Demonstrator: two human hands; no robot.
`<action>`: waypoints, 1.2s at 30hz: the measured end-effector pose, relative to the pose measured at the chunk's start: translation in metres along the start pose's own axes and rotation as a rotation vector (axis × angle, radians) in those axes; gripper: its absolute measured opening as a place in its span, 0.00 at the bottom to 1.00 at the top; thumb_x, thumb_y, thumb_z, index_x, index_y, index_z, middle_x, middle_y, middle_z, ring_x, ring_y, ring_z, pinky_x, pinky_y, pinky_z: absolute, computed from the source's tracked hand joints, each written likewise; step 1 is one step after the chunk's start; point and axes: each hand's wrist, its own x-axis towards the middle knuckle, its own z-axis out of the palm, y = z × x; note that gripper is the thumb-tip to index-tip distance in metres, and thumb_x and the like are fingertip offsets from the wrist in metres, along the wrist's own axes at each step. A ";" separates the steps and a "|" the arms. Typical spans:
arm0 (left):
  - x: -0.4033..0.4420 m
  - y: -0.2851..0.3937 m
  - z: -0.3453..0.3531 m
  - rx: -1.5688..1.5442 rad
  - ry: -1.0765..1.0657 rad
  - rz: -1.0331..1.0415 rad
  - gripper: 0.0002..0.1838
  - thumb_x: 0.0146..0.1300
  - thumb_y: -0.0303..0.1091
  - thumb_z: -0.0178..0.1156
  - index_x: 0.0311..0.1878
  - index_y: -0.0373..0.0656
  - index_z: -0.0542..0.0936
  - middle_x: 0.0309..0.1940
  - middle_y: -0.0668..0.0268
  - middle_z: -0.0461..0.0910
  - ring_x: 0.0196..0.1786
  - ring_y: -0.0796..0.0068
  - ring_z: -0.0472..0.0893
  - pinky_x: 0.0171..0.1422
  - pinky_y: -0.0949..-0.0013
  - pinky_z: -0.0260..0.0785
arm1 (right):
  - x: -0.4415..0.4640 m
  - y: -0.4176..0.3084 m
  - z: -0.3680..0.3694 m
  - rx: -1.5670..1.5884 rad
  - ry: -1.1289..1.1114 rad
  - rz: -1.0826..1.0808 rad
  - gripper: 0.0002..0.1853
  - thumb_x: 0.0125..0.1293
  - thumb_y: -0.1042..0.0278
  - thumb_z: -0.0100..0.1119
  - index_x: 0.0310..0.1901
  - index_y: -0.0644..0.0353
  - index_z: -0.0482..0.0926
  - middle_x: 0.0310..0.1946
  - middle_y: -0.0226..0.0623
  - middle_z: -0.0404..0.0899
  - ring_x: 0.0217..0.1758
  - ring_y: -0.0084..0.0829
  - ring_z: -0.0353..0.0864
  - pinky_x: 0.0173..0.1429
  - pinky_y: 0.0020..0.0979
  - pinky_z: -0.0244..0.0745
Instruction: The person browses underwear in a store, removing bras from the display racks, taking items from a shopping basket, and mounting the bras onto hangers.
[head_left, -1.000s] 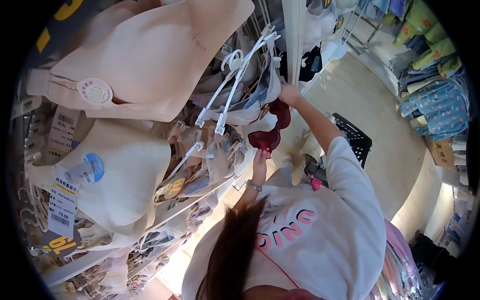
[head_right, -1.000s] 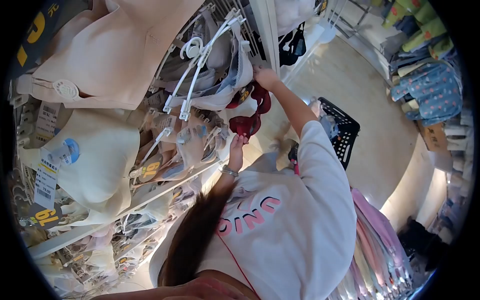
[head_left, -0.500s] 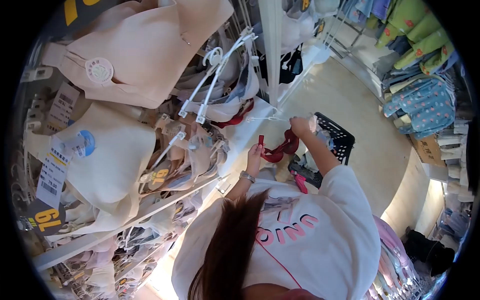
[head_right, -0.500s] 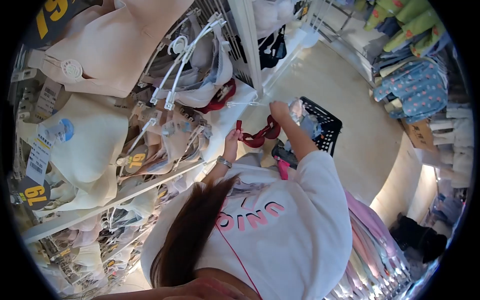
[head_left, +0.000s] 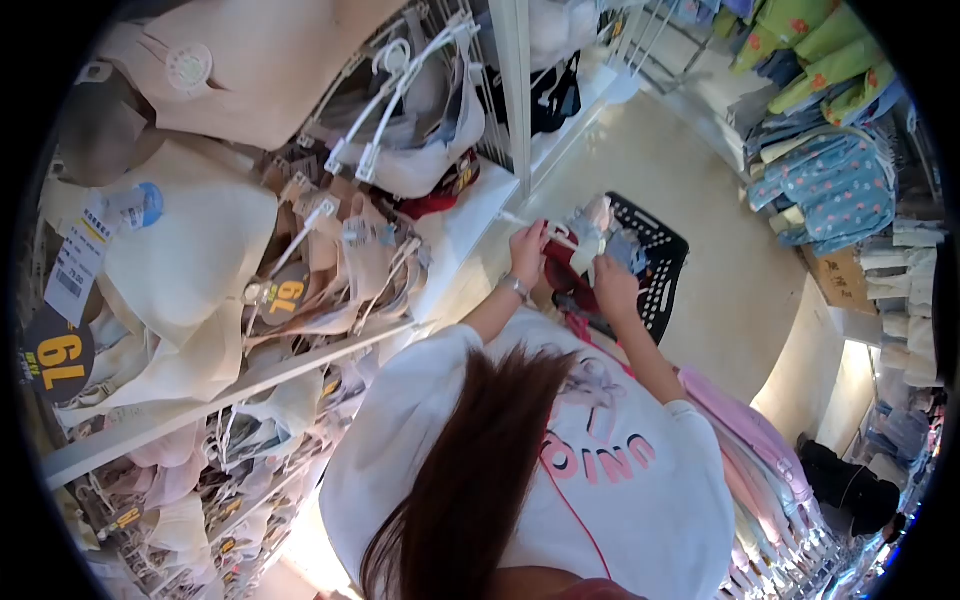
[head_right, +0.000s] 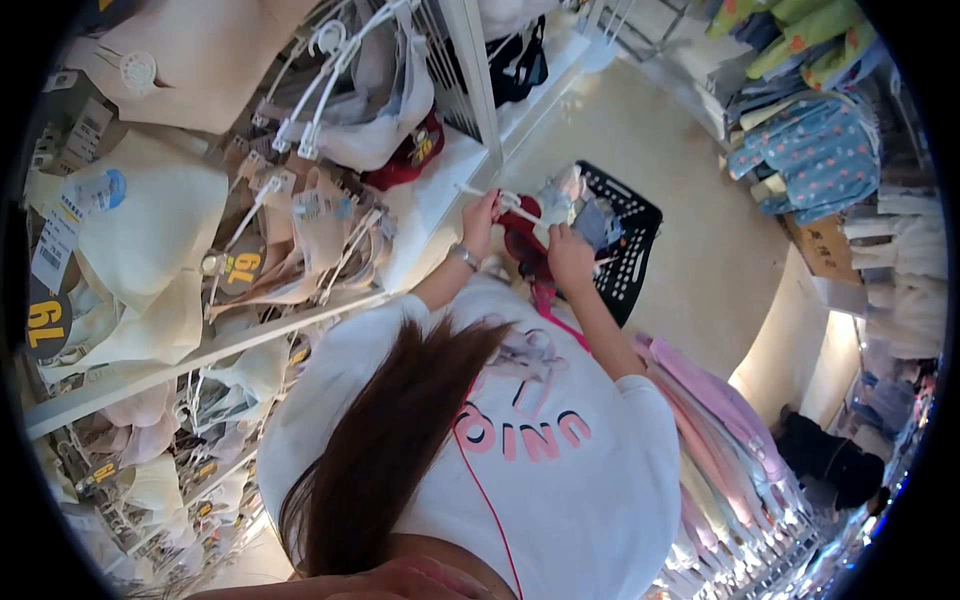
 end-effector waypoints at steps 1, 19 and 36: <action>0.003 -0.003 -0.003 0.024 -0.009 0.003 0.15 0.64 0.40 0.60 0.28 0.38 0.78 0.20 0.72 0.74 0.22 0.85 0.68 0.26 0.78 0.59 | -0.002 -0.001 -0.004 -0.003 -0.037 0.047 0.07 0.57 0.70 0.51 0.38 0.57 0.75 0.32 0.36 0.75 0.33 0.37 0.81 0.30 0.36 0.77; -0.017 0.026 -0.015 0.217 0.009 0.073 0.18 0.70 0.45 0.53 0.32 0.39 0.78 0.24 0.72 0.72 0.24 0.85 0.63 0.29 0.80 0.57 | 0.014 0.000 -0.016 0.283 0.009 -0.001 0.05 0.59 0.68 0.56 0.31 0.59 0.79 0.29 0.41 0.80 0.29 0.43 0.81 0.33 0.41 0.76; -0.028 0.054 -0.030 -0.299 -0.335 -0.109 0.15 0.72 0.39 0.45 0.46 0.35 0.72 0.33 0.67 0.70 0.30 0.81 0.64 0.36 0.77 0.60 | 0.025 -0.006 -0.015 0.130 0.061 0.010 0.08 0.60 0.66 0.55 0.28 0.60 0.77 0.26 0.41 0.80 0.25 0.42 0.81 0.27 0.40 0.76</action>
